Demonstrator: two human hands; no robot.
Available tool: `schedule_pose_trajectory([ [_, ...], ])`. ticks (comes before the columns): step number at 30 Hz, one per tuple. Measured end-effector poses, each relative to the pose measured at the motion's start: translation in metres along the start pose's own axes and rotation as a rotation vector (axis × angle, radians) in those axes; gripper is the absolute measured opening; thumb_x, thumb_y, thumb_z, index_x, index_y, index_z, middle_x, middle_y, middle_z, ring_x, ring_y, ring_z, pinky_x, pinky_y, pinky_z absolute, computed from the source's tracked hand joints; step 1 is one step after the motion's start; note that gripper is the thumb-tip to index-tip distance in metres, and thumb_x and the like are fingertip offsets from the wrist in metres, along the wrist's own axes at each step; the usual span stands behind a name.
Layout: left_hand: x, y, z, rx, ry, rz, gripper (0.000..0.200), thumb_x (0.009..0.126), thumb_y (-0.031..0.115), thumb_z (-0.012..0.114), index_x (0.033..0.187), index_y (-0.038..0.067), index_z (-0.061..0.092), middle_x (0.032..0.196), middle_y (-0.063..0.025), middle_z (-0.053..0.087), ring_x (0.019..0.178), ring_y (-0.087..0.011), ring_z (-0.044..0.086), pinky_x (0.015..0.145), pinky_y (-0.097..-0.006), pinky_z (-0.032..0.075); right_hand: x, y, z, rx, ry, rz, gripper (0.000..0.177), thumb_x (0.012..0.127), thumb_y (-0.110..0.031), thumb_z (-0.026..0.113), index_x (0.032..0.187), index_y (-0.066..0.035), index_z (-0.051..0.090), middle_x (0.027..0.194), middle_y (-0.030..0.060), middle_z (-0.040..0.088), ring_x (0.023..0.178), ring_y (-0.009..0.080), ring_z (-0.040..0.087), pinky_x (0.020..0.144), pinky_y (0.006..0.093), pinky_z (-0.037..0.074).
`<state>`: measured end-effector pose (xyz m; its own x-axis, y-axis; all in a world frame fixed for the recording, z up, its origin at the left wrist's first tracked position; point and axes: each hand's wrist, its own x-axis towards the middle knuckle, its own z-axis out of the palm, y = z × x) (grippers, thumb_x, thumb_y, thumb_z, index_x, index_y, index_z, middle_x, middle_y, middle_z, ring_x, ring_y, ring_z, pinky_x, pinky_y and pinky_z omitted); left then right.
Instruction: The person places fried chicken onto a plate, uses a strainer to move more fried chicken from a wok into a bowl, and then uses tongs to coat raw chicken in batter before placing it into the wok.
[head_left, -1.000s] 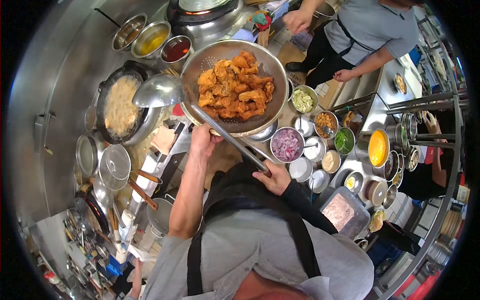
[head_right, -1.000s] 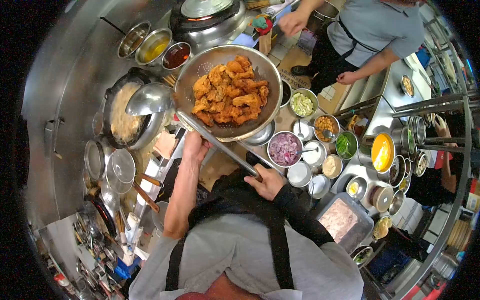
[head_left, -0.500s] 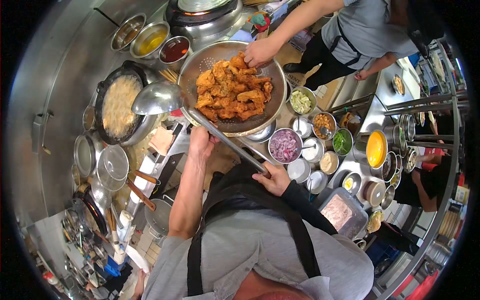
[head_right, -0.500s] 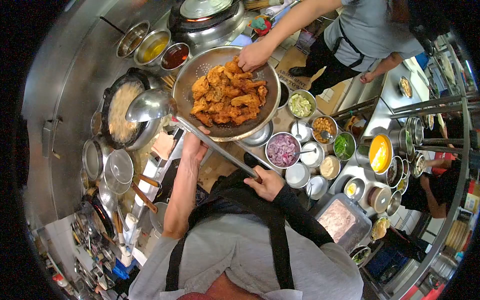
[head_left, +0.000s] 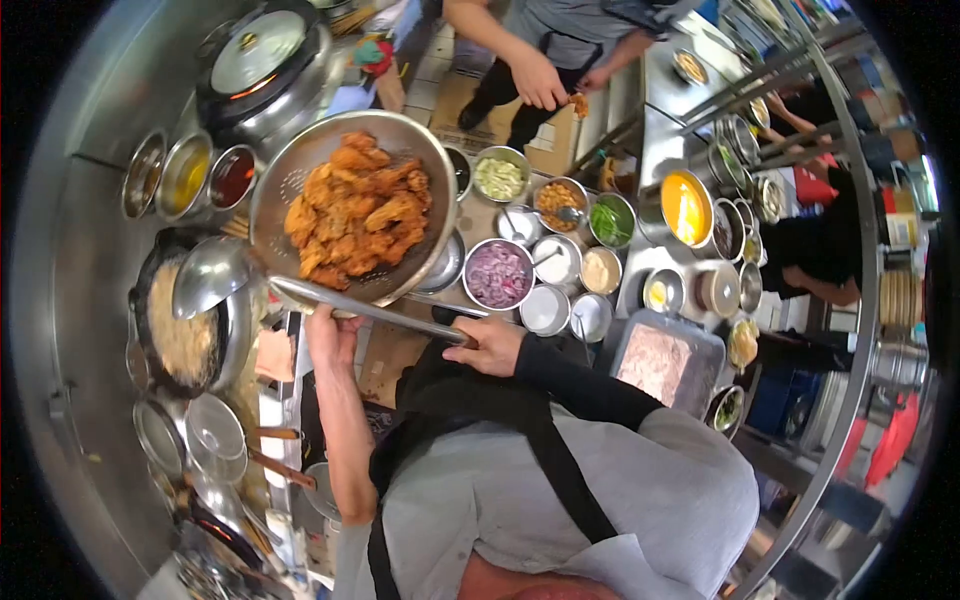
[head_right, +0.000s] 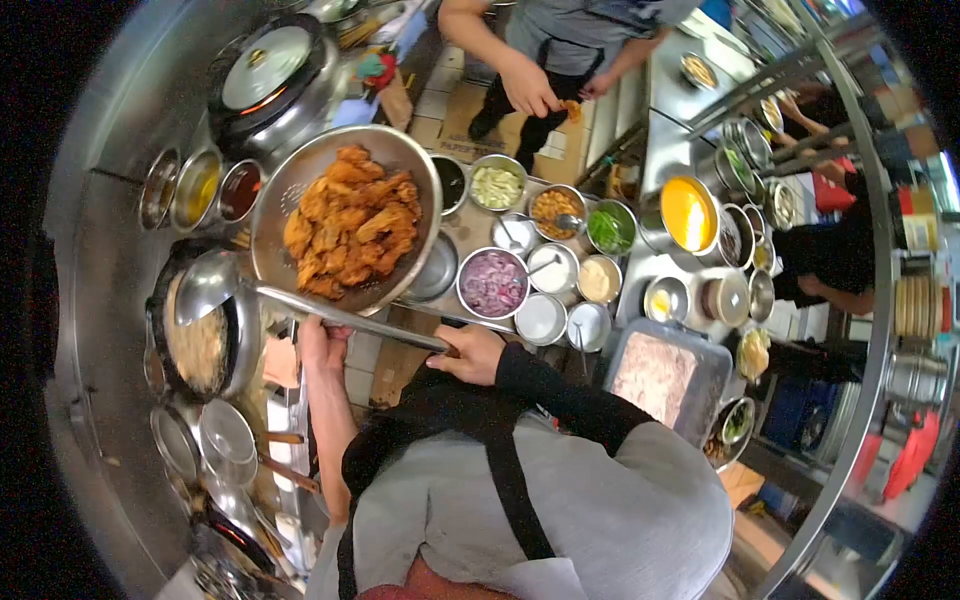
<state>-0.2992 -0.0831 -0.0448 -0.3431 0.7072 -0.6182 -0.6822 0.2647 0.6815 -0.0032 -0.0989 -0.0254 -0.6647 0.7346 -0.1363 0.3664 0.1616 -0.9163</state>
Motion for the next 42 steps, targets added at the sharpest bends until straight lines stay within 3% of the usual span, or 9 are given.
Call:
schedule_pose_trajectory([
  [10, 0.003, 0.000, -0.029, -0.057, -0.047, -0.066, 0.020, 0.083, -0.004, 0.058, 0.102, -0.001, 0.061, 0.095, -0.0115, 0.068, 0.084, -0.0274, 0.072, 0.075, -0.0447, 0.065, 0.008, 0.011, 0.009, 0.036, 0.058, -0.038, 0.035, 0.092, -0.028, 0.076, 0.096, -0.004, 0.051, 0.067, 0.0209, 0.059, 0.064, 0.0413, 0.062, 0.056, 0.0462, 0.044],
  [13, -0.005, 0.004, -0.023, -0.031, -0.021, -0.055, 0.011, 0.086, 0.000, 0.059, 0.097, 0.001, 0.061, 0.093, -0.0090, 0.068, 0.081, -0.0231, 0.068, 0.074, -0.0352, 0.060, 0.013, 0.011, 0.011, 0.060, 0.045, -0.046, 0.036, 0.092, -0.028, 0.076, 0.094, -0.004, 0.049, 0.066, 0.0210, 0.058, 0.064, 0.0422, 0.061, 0.056, 0.0469, 0.043],
  [22, -0.005, 0.002, -0.041, -0.076, -0.039, -0.044, 0.007, 0.087, 0.001, 0.058, 0.093, 0.001, 0.062, 0.094, -0.0097, 0.069, 0.081, -0.0242, 0.070, 0.074, -0.0364, 0.063, 0.030, -0.006, 0.004, 0.012, -0.081, 0.046, 0.037, 0.094, -0.034, 0.073, 0.096, -0.004, 0.052, 0.071, 0.0211, 0.063, 0.071, 0.0424, 0.065, 0.060, 0.0468, 0.047],
  [28, -0.022, -0.002, -0.073, -0.132, 0.078, -0.023, 0.012, 0.084, 0.001, 0.060, 0.096, 0.001, 0.061, 0.089, -0.0087, 0.067, 0.071, -0.0207, 0.068, 0.057, -0.0300, 0.058, 0.041, -0.020, 0.005, 0.029, -0.068, 0.084, 0.031, 0.092, -0.032, 0.077, 0.095, -0.006, 0.061, 0.067, 0.0104, 0.056, 0.061, 0.0196, 0.057, 0.058, 0.0375, 0.046],
  [30, -0.067, -0.003, -0.095, -0.236, 0.088, -0.016, 0.036, 0.083, -0.002, 0.059, 0.119, -0.003, 0.057, 0.106, -0.0152, 0.067, 0.083, -0.0288, 0.072, 0.066, -0.0401, 0.064, 0.042, -0.039, -0.003, 0.029, -0.013, 0.055, 0.030, 0.091, -0.029, 0.079, 0.093, -0.005, 0.061, 0.063, 0.0040, 0.050, 0.058, 0.0138, 0.047, 0.057, 0.0318, 0.042],
  [31, -0.103, 0.020, -0.060, -0.362, 0.233, -0.005, 0.022, 0.083, -0.002, 0.057, 0.104, 0.000, 0.058, 0.092, -0.0125, 0.067, 0.066, -0.0217, 0.067, 0.052, -0.0300, 0.055, 0.044, -0.045, -0.008, 0.116, -0.032, 0.048, 0.029, 0.090, -0.026, 0.080, 0.093, -0.005, 0.061, 0.064, 0.0011, 0.049, 0.060, 0.0111, 0.046, 0.058, 0.0303, 0.042],
  [32, -0.108, 0.014, -0.054, -0.362, 0.299, 0.096, 0.019, 0.083, -0.003, 0.057, 0.102, 0.000, 0.058, 0.086, -0.0125, 0.065, 0.063, -0.0230, 0.067, 0.052, -0.0307, 0.056, 0.046, -0.049, -0.013, 0.202, -0.047, 0.059, 0.027, 0.089, -0.023, 0.081, 0.093, -0.004, 0.061, 0.064, -0.0017, 0.048, 0.061, 0.0084, 0.045, 0.058, 0.0288, 0.041],
  [38, -0.113, -0.014, -0.140, -0.417, 0.234, 0.236, 0.004, 0.084, -0.003, 0.059, 0.085, 0.001, 0.057, 0.072, -0.0067, 0.057, 0.054, -0.0203, 0.059, 0.050, -0.0336, 0.050, 0.086, -0.045, -0.008, 0.222, -0.107, 0.052, 0.014, 0.092, -0.007, 0.075, 0.096, -0.005, 0.062, 0.073, -0.0077, 0.055, 0.064, 0.0018, 0.048, 0.057, 0.0204, 0.038],
  [42, -0.154, -0.059, -0.184, -0.583, 0.382, 0.340, 0.014, 0.083, -0.003, 0.062, 0.097, -0.005, 0.062, 0.088, -0.0095, 0.062, 0.077, -0.0233, 0.065, 0.067, -0.0405, 0.057, 0.110, -0.058, 0.016, 0.321, -0.138, 0.014, 0.014, 0.093, -0.004, 0.072, 0.098, -0.006, 0.059, 0.078, -0.0045, 0.057, 0.060, 0.0029, 0.049, 0.051, 0.0183, 0.035],
])
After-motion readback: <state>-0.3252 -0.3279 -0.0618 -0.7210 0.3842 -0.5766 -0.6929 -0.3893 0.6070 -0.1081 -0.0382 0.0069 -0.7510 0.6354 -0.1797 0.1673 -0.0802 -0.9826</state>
